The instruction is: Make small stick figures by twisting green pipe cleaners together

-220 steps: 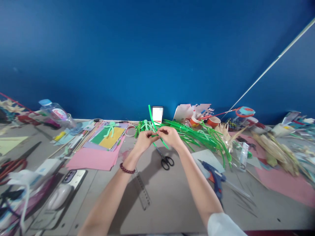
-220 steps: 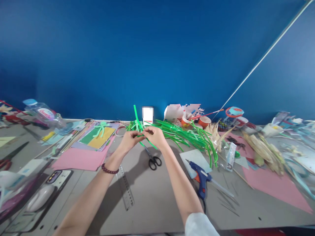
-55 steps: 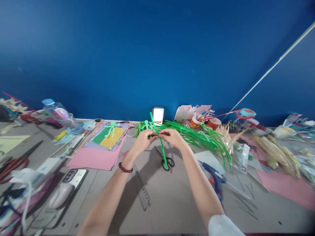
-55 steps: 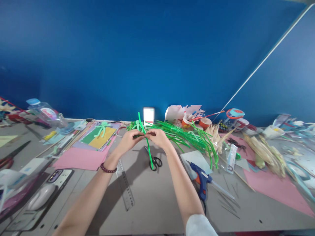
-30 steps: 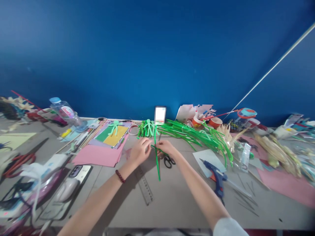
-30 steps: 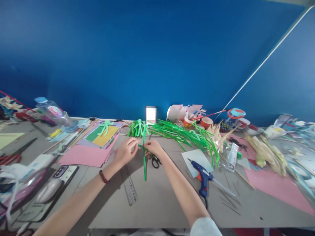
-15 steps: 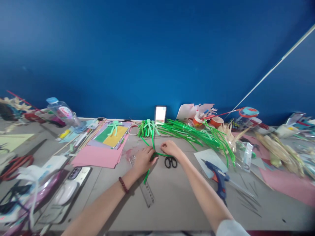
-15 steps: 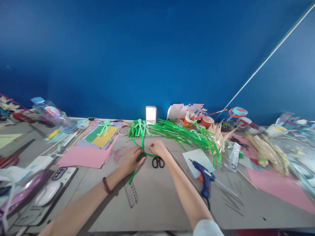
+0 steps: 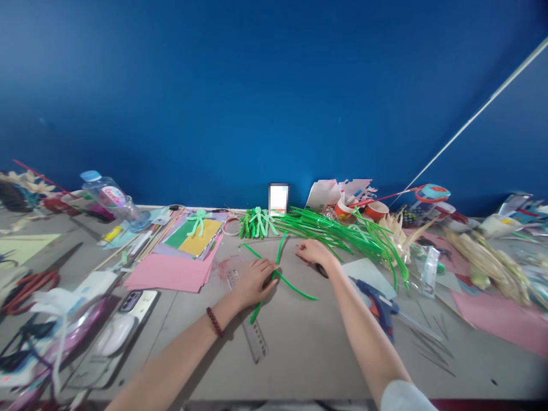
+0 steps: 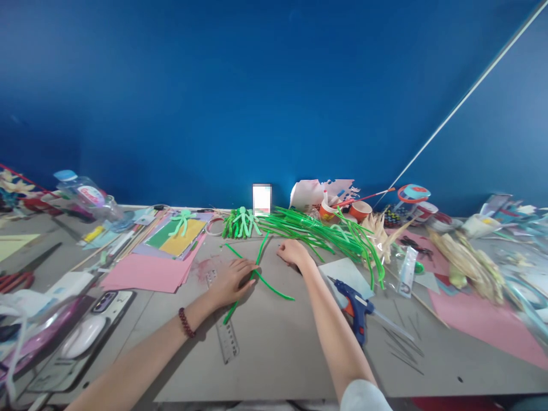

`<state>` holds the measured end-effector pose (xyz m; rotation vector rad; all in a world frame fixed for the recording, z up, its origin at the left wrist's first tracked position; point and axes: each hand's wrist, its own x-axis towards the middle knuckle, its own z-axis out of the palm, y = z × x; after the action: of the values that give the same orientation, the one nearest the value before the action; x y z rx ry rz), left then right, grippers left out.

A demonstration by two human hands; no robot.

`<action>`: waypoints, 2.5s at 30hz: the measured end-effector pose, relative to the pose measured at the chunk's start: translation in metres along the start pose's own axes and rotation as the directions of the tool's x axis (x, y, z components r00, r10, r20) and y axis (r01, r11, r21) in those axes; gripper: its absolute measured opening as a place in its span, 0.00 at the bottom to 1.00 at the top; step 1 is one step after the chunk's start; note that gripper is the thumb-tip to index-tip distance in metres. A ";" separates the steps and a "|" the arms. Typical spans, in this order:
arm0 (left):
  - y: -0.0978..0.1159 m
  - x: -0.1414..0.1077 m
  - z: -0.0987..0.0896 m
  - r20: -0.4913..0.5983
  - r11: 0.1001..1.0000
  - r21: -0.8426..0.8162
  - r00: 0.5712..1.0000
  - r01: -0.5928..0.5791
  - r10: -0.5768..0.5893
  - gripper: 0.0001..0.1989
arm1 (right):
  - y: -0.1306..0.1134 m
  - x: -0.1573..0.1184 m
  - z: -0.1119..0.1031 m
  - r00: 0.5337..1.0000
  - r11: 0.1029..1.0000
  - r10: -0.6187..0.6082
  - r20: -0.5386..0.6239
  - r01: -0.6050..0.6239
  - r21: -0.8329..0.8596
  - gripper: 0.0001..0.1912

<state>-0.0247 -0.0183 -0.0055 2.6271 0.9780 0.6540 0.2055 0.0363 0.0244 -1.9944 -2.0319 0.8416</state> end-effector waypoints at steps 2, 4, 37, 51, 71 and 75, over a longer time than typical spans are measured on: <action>0.004 0.000 0.001 0.002 1.000 -0.010 1.000 -0.011 0.011 0.15 | -0.008 -0.004 -0.001 0.999 0.999 -0.027 -0.044 0.025 -0.045 0.09; 0.007 0.000 0.002 0.014 1.000 -0.004 1.000 -0.016 0.016 0.14 | -0.018 -0.010 -0.001 0.995 0.996 -0.067 -0.076 0.062 -0.066 0.08; -0.010 -0.006 -0.001 0.170 0.986 0.120 0.981 -0.112 0.091 0.19 | -0.016 -0.084 0.066 0.821 0.732 -0.570 -0.046 0.481 -0.482 0.27; -0.011 -0.010 -0.006 0.159 0.992 0.050 0.981 -0.117 0.108 0.21 | -0.007 -0.075 0.062 0.872 0.832 -0.488 -0.042 0.450 -0.324 0.30; -0.012 -0.009 -0.011 0.189 0.992 0.047 0.976 -0.120 0.110 0.23 | -0.018 -0.076 0.068 0.832 0.714 -0.554 -0.033 0.454 -0.533 0.24; -0.012 -0.009 -0.010 0.188 0.992 0.040 0.976 -0.119 0.109 0.26 | -0.022 -0.075 0.068 0.835 0.705 -0.549 -0.030 0.444 -0.553 0.23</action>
<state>-0.0422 -0.0150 -0.0047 2.7453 0.8048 0.4034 0.1600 -0.0533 -0.0012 -1.4748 -2.6851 -0.0452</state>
